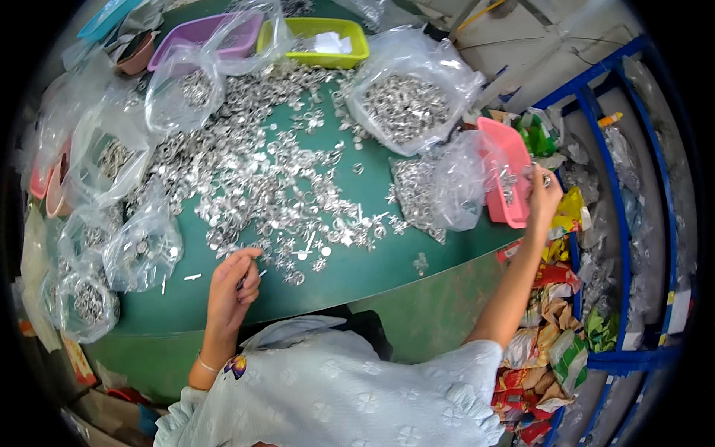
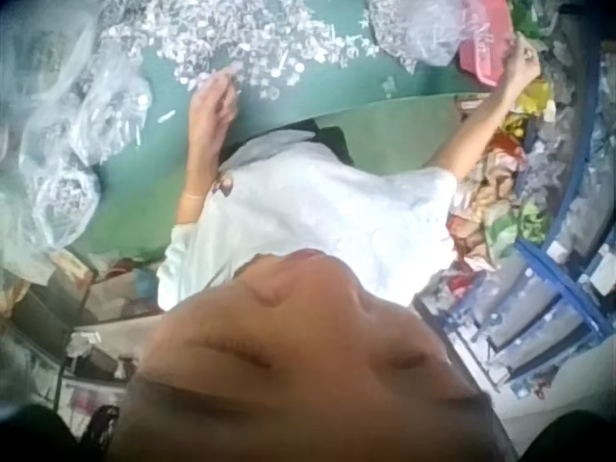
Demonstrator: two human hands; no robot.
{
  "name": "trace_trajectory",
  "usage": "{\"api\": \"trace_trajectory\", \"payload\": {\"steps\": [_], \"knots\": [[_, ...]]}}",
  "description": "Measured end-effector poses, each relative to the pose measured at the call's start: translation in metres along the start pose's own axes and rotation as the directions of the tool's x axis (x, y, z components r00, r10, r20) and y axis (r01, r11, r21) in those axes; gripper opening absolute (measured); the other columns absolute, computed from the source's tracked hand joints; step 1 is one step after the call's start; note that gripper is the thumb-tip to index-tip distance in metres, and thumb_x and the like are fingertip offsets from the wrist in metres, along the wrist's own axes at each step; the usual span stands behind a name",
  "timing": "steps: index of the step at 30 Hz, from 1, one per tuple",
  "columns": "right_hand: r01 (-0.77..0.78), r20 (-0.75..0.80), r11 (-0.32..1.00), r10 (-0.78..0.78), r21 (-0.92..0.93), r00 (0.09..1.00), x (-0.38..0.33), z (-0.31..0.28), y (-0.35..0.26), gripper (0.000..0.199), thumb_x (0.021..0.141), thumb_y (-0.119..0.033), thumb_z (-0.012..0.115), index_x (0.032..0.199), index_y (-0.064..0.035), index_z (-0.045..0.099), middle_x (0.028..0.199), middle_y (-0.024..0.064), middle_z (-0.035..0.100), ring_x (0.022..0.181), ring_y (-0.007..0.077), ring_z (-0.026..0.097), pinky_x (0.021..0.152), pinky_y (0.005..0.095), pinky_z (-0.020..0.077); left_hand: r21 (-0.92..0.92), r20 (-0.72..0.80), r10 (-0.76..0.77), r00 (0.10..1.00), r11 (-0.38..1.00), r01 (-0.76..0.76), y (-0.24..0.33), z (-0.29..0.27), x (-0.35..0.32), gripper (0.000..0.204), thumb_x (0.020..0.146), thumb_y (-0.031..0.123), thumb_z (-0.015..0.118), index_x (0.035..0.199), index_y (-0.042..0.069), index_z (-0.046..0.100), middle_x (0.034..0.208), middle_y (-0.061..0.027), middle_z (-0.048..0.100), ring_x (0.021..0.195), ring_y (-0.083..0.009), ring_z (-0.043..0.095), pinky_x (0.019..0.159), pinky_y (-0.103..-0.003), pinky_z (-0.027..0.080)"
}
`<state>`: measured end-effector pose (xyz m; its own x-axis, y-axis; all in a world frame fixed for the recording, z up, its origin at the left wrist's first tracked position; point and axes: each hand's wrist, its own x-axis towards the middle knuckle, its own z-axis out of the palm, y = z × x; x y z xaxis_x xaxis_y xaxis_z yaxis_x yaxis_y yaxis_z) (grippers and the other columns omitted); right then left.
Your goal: The person sorts small silver metal charms and components on a green table, picking up items from a large pile and placing them into clear plastic bags. The person handles various shapes, including butterflies and flowers, and occasionally moves bags to organize the workspace.
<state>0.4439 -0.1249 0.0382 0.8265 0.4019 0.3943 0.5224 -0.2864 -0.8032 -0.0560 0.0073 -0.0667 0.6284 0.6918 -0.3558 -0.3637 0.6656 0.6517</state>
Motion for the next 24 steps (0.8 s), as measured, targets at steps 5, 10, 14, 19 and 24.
{"api": "trace_trajectory", "payload": {"steps": [5,10,14,19,24], "knots": [[0.010,-0.113,0.894,-0.067,-0.448,0.991,0.030,0.000,0.068,0.027,0.083,-0.026,0.061,0.088,0.0012,0.061,0.058,0.0027,0.054,0.038,0.0095,0.042,0.036,0.0262,0.0323,0.005,-0.037,-0.011,0.999,1.000,0.012,0.002,-0.007,-0.004,0.021,0.092,0.013,0.045,0.106,0.000,0.053,0.058,0.0064,0.032,0.046,-0.0014,0.024,0.040,-0.016,0.018],[0.063,0.435,0.998,-0.051,-0.012,0.899,-0.120,0.112,-0.075,0.016,0.082,-0.014,0.061,0.080,0.0011,0.065,0.070,0.0020,0.061,0.065,0.0056,0.051,0.057,0.0212,0.0407,0.271,-0.133,0.146,0.980,0.957,-0.105,-0.004,-0.018,-0.008,0.020,0.092,0.012,0.045,0.105,0.000,0.054,0.057,0.0080,0.033,0.046,-0.0004,0.025,0.040,-0.017,0.017],[0.310,0.807,0.938,-0.300,0.153,0.509,-0.203,0.190,-0.127,0.021,0.076,-0.019,0.067,0.088,-0.0007,0.065,0.082,0.0126,0.065,0.064,0.0189,0.061,0.057,0.0303,0.0478,0.801,-0.061,0.513,0.856,0.537,-0.265,-0.012,-0.022,-0.001,0.022,0.086,0.008,0.054,0.107,0.003,0.055,0.053,0.0023,0.038,0.045,-0.0039,0.033,0.041,-0.023,0.026],[0.747,0.845,0.664,-0.413,0.024,0.340,-0.230,0.245,-0.113,0.020,0.073,-0.021,0.067,0.080,-0.0037,0.061,0.077,0.0118,0.063,0.062,0.0295,0.061,0.052,0.0391,0.0459,0.999,0.024,0.690,0.724,0.006,-0.039,0.013,-0.023,0.024,0.032,0.077,0.011,0.065,0.107,0.005,0.055,0.058,-0.0078,0.052,0.047,-0.0220,0.048,0.045,-0.032,0.038],[0.695,0.916,0.681,-0.087,-0.233,0.393,-0.206,0.240,-0.120,0.014,0.069,-0.018,0.068,0.073,-0.0056,0.063,0.071,0.0112,0.065,0.063,0.0291,0.063,0.054,0.0377,0.0489,0.979,-0.027,0.565,0.825,-0.152,0.136,0.028,-0.042,0.028,0.039,0.077,0.018,0.064,0.113,0.009,0.052,0.075,-0.0137,0.061,0.063,-0.0306,0.059,0.053,-0.040,0.043]]}}
